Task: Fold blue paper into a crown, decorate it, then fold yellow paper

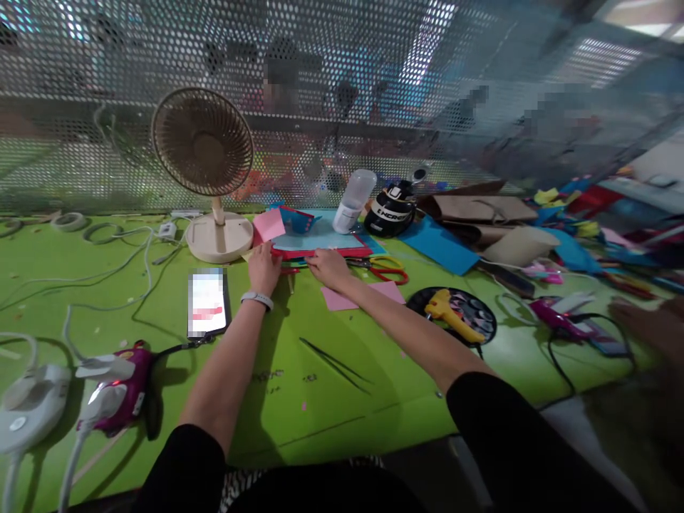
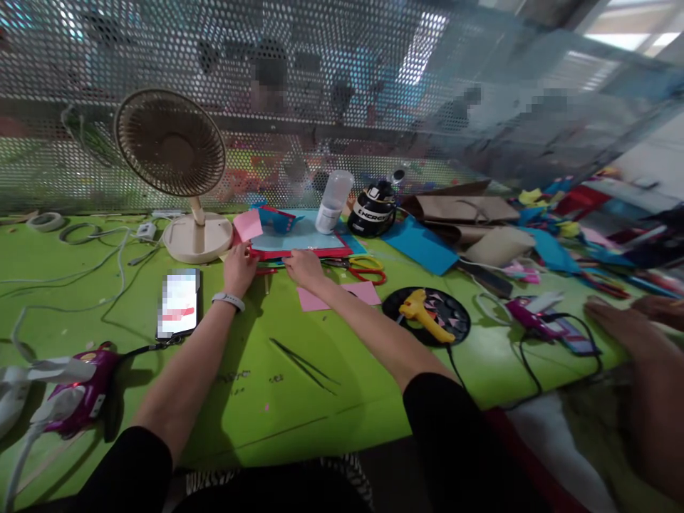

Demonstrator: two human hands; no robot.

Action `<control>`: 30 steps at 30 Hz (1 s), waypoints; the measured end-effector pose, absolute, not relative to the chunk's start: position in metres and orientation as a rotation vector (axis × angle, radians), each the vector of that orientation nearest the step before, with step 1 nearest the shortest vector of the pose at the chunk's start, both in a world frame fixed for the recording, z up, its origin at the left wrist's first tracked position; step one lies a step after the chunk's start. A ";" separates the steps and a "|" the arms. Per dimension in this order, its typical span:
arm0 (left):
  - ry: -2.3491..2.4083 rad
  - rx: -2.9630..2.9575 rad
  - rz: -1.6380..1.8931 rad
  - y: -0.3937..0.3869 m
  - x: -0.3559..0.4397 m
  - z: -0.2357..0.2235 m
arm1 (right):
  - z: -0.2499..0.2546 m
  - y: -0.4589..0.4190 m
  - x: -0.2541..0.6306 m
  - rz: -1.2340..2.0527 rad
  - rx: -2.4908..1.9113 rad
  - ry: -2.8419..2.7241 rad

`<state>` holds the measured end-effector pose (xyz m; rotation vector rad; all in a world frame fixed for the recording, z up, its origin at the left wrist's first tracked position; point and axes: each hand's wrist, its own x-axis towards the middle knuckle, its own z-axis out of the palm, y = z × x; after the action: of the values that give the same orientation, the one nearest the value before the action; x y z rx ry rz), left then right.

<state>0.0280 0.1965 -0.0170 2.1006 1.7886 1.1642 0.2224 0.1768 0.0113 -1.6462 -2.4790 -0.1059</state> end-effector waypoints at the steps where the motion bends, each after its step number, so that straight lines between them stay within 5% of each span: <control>1: 1.775 2.094 1.175 0.196 0.028 -0.017 | 0.013 0.179 0.222 -0.117 -1.655 -2.474; 15: 1.935 1.835 1.239 0.189 0.028 -0.012 | 0.021 0.200 0.234 -0.153 -1.506 -2.546; 30: 1.496 1.762 1.268 0.201 0.027 -0.023 | 0.024 0.209 0.223 -0.140 -1.720 -2.180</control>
<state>0.0269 0.2008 -0.0231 1.7624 1.4958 1.2680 0.2231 0.2086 0.0236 -1.7203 -2.1803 -0.1404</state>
